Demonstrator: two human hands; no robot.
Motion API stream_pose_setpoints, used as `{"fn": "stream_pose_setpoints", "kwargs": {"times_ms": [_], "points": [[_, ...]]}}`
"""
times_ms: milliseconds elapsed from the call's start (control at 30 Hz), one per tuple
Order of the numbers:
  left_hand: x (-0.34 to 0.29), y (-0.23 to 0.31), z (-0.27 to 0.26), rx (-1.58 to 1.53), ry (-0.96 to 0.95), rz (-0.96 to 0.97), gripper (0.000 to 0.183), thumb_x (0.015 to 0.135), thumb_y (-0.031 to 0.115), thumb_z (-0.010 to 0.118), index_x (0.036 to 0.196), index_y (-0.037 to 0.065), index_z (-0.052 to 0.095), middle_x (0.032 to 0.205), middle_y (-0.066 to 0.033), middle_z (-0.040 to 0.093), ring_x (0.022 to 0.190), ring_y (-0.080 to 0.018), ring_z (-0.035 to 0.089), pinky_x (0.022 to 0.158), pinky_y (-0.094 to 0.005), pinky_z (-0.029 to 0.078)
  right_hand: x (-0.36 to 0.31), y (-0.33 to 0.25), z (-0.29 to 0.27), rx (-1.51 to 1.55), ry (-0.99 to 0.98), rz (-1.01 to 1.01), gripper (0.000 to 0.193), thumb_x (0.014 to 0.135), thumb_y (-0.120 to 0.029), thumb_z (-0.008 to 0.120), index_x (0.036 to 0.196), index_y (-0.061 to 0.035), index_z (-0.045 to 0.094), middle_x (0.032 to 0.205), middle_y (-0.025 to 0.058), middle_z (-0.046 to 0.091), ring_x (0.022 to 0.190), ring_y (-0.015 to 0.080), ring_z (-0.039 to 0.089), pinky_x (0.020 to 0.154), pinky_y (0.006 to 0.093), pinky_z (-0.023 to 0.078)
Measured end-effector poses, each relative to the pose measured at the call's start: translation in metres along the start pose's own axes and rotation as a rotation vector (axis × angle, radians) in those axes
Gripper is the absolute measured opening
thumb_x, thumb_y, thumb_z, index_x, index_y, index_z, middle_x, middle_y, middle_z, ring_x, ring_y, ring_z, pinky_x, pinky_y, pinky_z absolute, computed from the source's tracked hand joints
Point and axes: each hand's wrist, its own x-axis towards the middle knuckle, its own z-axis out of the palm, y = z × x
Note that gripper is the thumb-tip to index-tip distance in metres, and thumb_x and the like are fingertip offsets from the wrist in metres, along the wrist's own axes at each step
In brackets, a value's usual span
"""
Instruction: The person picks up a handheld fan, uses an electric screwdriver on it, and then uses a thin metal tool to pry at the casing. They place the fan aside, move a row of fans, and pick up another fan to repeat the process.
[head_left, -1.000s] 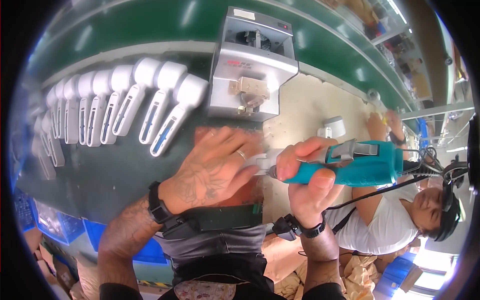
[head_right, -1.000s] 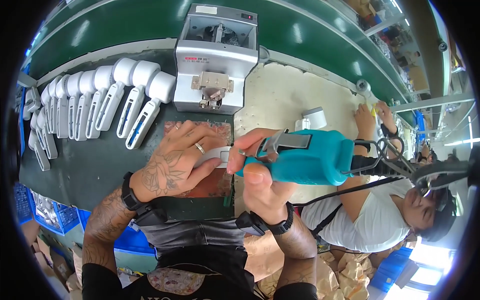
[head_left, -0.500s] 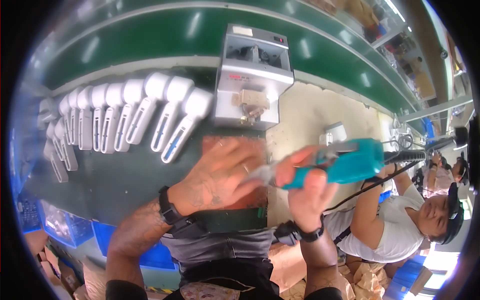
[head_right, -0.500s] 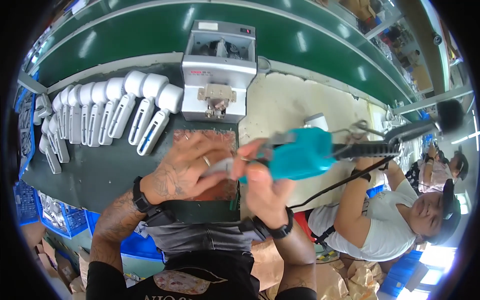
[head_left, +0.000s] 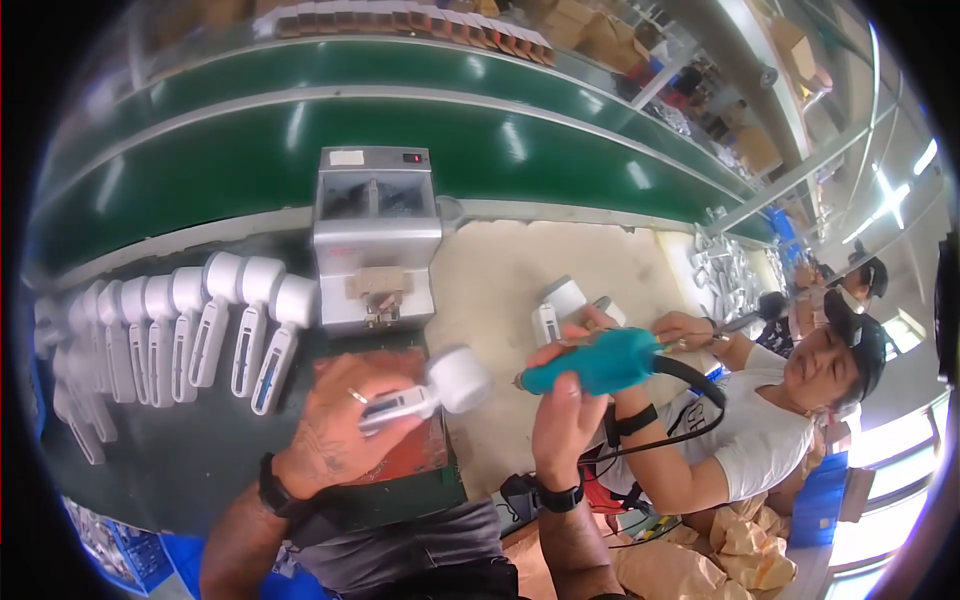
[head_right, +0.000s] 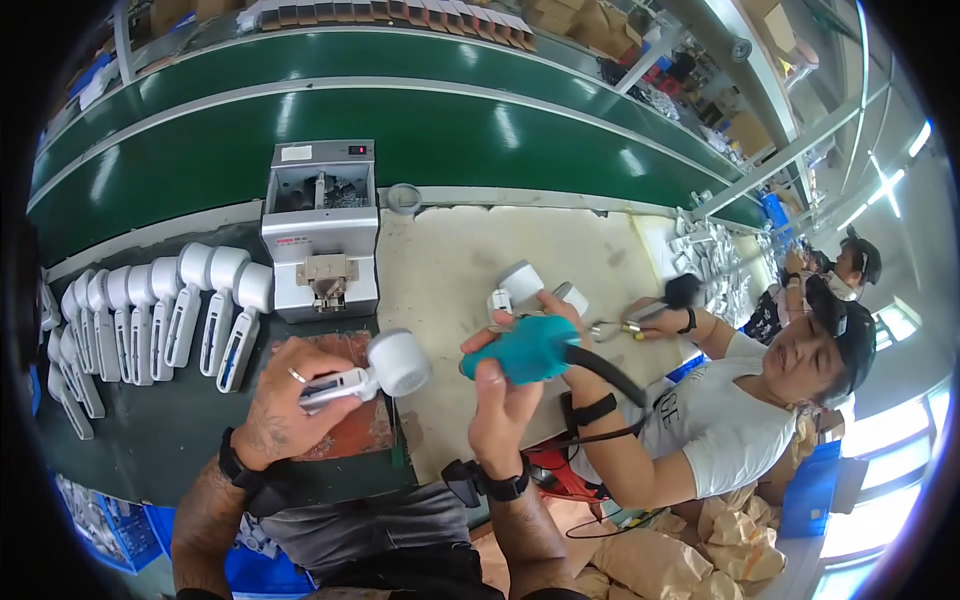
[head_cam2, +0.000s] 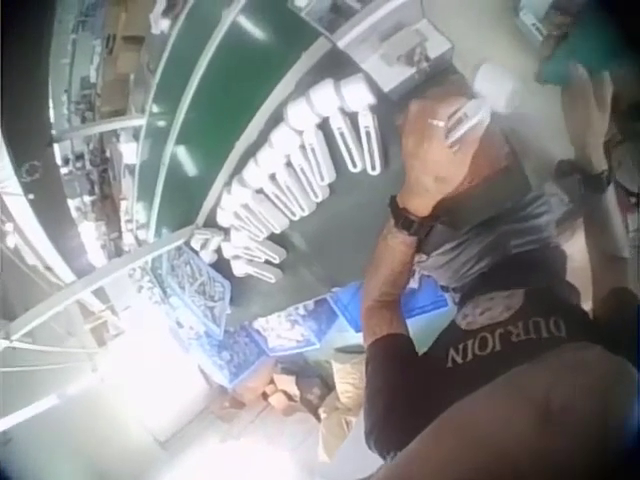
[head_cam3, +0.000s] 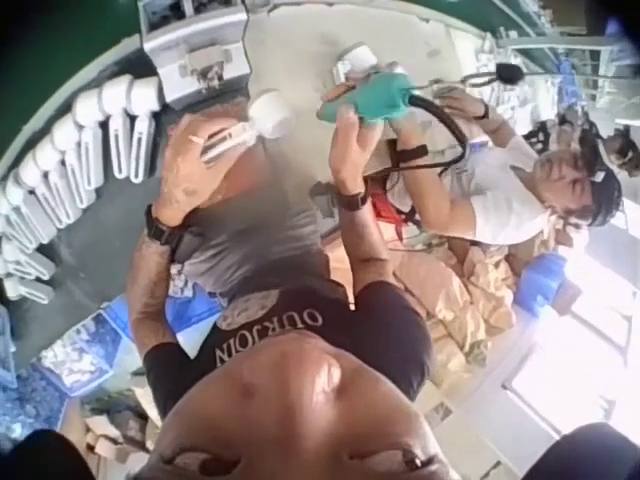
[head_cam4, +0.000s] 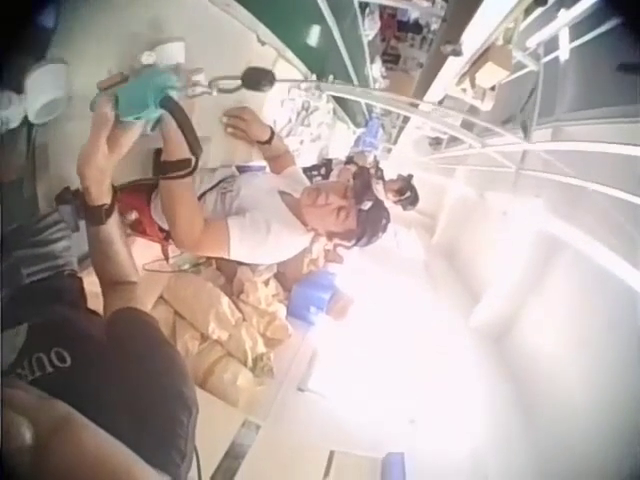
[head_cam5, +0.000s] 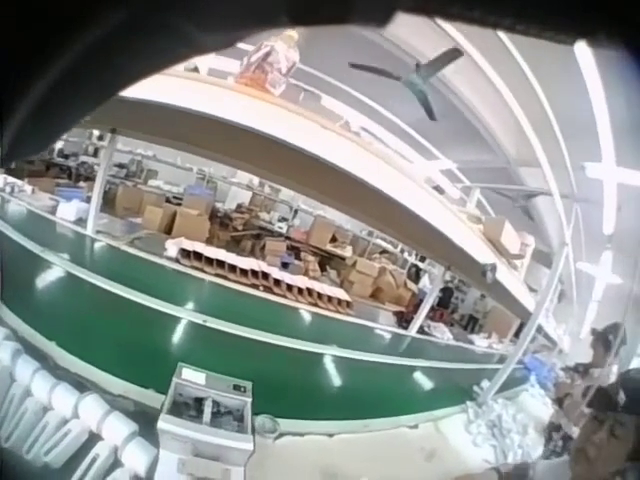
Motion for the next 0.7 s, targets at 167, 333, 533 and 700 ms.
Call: {"fn": "stream_pose_setpoints", "kwargs": {"times_ms": [167,333,533,700], "points": [[0.004,-0.004,0.000,-0.004,0.032,-0.017,0.035,0.078,0.009,0.085,0.109,0.007,0.068,0.102,-0.0097,0.072,0.088,-0.0310,0.065,0.079,-0.0394,0.052,-0.019,-0.003,0.005,-0.032,-0.078,0.164,0.059,0.098,-0.014,0.066,0.146,0.0037,0.037,0.131,0.0148,0.054,0.121,0.0194,0.051,0.105,0.0360,0.039],[-0.008,-0.009,-0.007,-0.251,0.095,-0.208,0.035,0.086,0.006,0.080,0.116,0.003,0.064,0.106,-0.0084,0.067,0.095,-0.0179,0.066,0.087,-0.0324,0.052,-0.051,0.000,0.014,-0.227,0.011,-0.044,0.062,0.096,-0.017,0.066,0.147,0.0036,0.037,0.138,0.0162,0.051,0.121,0.0233,0.051,0.108,0.0372,0.038],[-0.011,-0.013,0.001,-0.400,0.184,-0.350,0.035,0.091,0.001,0.073,0.123,0.002,0.060,0.108,-0.0057,0.067,0.100,-0.0133,0.063,0.093,-0.0294,0.050,-0.092,-0.034,-0.011,-0.079,-0.321,-0.372,0.037,0.088,-0.018,0.072,0.117,0.0011,0.059,0.113,0.0146,0.064,0.101,0.0280,0.065,0.083,0.0401,0.055],[-0.004,-0.010,0.004,-0.533,0.312,-0.359,0.034,0.093,0.001,0.072,0.124,0.000,0.058,0.108,-0.0073,0.069,0.100,-0.0127,0.064,0.093,-0.0293,0.051,-0.021,-0.158,-0.013,-0.089,-0.139,-0.894,0.057,0.106,-0.037,0.058,0.151,-0.0131,0.034,0.100,0.0078,0.051,0.080,0.0236,0.054,0.061,0.0357,0.050]]}}
